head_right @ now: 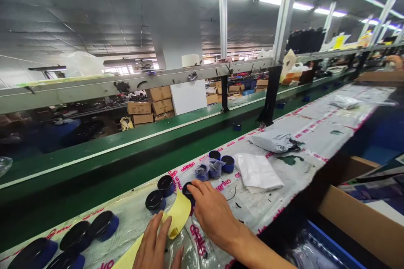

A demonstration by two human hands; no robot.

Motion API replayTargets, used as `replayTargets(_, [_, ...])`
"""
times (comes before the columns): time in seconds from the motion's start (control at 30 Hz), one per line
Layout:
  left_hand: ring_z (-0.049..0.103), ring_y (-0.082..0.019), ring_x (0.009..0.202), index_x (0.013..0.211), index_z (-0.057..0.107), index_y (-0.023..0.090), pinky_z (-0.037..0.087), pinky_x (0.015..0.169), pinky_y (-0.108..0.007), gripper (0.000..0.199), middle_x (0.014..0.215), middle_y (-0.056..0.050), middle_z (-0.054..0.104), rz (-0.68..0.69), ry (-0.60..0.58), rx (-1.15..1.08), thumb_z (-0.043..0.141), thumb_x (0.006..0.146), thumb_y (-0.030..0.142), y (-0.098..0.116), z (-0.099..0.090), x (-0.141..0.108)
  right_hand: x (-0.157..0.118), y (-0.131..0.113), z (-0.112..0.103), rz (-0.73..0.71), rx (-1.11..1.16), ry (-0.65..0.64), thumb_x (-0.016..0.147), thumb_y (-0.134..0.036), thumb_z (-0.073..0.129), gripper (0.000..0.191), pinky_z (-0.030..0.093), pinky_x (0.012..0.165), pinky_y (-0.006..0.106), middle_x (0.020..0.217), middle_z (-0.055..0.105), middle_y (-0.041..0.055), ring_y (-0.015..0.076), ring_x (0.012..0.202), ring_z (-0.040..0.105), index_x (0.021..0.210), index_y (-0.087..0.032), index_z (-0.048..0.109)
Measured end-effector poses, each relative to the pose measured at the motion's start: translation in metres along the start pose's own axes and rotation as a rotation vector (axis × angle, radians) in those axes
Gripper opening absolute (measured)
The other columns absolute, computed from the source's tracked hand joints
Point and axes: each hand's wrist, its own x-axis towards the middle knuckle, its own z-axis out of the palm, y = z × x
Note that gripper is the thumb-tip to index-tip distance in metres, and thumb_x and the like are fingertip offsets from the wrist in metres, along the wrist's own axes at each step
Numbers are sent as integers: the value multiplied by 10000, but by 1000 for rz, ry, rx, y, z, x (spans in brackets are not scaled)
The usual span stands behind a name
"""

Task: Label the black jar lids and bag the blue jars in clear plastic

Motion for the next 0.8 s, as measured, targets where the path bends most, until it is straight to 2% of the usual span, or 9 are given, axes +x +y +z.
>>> replayTargets(0.1, [488,-365,1333,1337,536,188,531,970,-511,514,1439,-149,528,28,-75,64,587,828,236,-1,12,5,4,2,7,11,-104,-100,798,-36,575,596,562,937,495,1435,512,153,341,1208,554,1375,-174,523])
replayTargets(0.17, [503,-361,1317,1299,581,204,539,959,-503,469,1411,-137,556,36,-114,98,581,830,209,-2,18,4,6,4,12,23,-131,-107,813,-79,636,568,560,925,516,1433,503,157,359,1201,550,1360,-189,531])
replayTargets(0.33, [549,-309,1266,1162,680,238,557,972,-461,383,1298,-97,625,56,-190,99,525,840,99,-6,27,-2,5,12,15,122,-1,-125,771,-42,697,565,574,894,424,1300,544,128,293,1116,599,1290,-204,543])
replayTargets(0.4, [530,-289,1296,1112,702,249,557,984,-439,465,1278,-76,625,41,-219,88,458,803,2,-5,27,-1,2,16,15,129,82,-139,760,-26,691,527,570,896,406,1309,532,118,273,1115,604,1236,-205,551])
replayTargets(0.47, [503,-281,1328,1078,718,259,545,1006,-433,555,1263,-62,625,10,-258,79,405,751,-62,-1,25,2,1,18,18,105,140,-131,760,-14,669,481,540,954,427,1369,509,113,277,1190,569,1184,-211,555])
replayTargets(0.57, [512,-268,1318,1050,730,278,534,1008,-418,594,1228,-51,641,-49,-341,47,400,709,-79,5,19,7,1,21,23,93,222,-93,750,-28,664,480,502,1009,444,1381,506,110,280,1247,527,1174,-212,535])
replayTargets(0.7, [532,-254,1295,1051,732,307,529,980,-382,617,1232,-31,652,-89,-377,43,424,685,-84,7,16,8,-3,29,16,152,279,-34,700,-37,677,588,537,935,418,1274,522,113,273,1121,586,1238,-200,504])
replayTargets(0.8, [526,-267,1296,1042,735,298,510,999,-386,580,1243,-34,652,-55,-315,80,454,700,-77,10,20,8,-13,35,-10,203,223,188,777,-108,664,572,547,902,433,1260,499,113,287,1106,581,1306,-224,479])
